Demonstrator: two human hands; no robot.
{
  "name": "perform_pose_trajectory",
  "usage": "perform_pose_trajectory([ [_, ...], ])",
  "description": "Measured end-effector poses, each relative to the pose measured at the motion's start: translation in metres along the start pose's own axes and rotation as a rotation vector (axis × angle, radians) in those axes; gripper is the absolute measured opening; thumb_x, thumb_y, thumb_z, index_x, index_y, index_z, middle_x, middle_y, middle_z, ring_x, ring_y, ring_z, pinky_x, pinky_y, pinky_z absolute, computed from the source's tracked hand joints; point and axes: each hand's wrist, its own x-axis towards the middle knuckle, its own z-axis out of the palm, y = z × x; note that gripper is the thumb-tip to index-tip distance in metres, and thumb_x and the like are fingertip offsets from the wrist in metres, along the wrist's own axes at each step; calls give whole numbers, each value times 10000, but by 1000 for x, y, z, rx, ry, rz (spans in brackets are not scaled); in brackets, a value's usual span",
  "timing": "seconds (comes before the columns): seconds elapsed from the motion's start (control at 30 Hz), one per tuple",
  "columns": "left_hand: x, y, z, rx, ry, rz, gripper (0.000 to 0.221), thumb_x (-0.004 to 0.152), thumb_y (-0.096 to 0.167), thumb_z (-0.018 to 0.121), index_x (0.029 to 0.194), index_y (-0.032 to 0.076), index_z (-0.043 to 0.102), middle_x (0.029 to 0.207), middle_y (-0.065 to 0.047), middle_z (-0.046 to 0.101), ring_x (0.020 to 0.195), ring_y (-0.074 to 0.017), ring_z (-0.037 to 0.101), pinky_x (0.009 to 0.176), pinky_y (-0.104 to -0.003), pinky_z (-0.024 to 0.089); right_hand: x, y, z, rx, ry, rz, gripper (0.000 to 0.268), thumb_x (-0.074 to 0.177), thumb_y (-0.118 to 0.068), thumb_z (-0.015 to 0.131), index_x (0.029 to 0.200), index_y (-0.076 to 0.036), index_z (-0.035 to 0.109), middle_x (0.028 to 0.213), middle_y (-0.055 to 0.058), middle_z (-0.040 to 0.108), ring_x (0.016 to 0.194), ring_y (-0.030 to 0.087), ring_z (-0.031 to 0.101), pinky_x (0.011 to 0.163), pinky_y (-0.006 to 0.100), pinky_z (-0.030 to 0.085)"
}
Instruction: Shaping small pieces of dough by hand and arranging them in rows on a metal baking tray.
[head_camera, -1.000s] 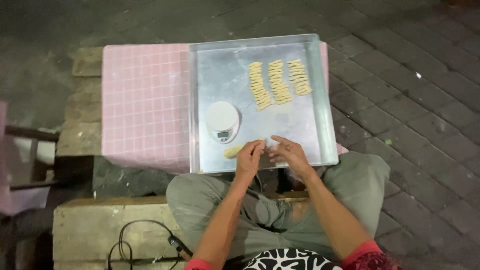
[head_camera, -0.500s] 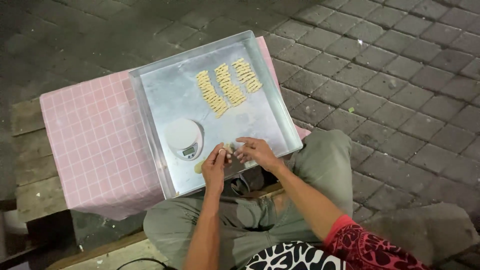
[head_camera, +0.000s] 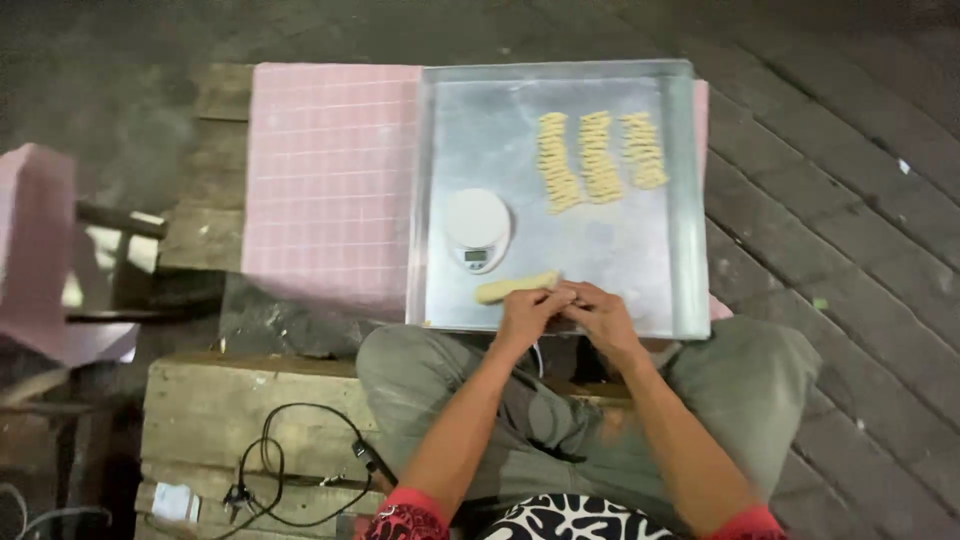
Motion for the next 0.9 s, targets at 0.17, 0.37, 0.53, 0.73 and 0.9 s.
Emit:
perform_pose_trajectory([
  [0.17,-3,-4,0,-313,-74,0,464,1079,443,666,976,6,782,809,-150,752,740,-220,733,672,-366,610,2,-31,1,200,331,469,339,1002,-58,667,1339,-53,698,1071,135,771,923,168,651,817,341,595],
  [0.37,-16,18,-7,-182,-68,70,331,1061,335,671,1047,20,774,759,-155,734,708,-208,695,639,-380,578,4,16,-8,349,465,574,193,891,-80,822,1030,36,754,725,199,711,600,245,704,541,379,627],
  [0.53,-17,25,-12,-174,-61,109,328,1063,301,663,1049,-8,773,762,-177,727,708,-227,682,660,-378,562,8,-11,-1,320,413,544,256,971,-140,751,1173,17,751,752,159,688,673,198,680,581,315,580],
  [0.73,-20,22,-9,-189,-31,165,270,1042,272,688,1007,21,779,735,-161,725,678,-201,653,636,-350,533,3,18,-8,376,422,552,319,845,-33,845,1144,23,751,811,138,716,648,171,651,578,302,563],
  [0.9,-15,21,-10,-195,-44,188,233,1056,218,657,1096,12,760,841,-182,748,790,-257,703,697,-401,551,8,15,-8,448,413,593,223,917,-113,807,1088,19,753,812,183,732,638,218,695,576,352,608],
])
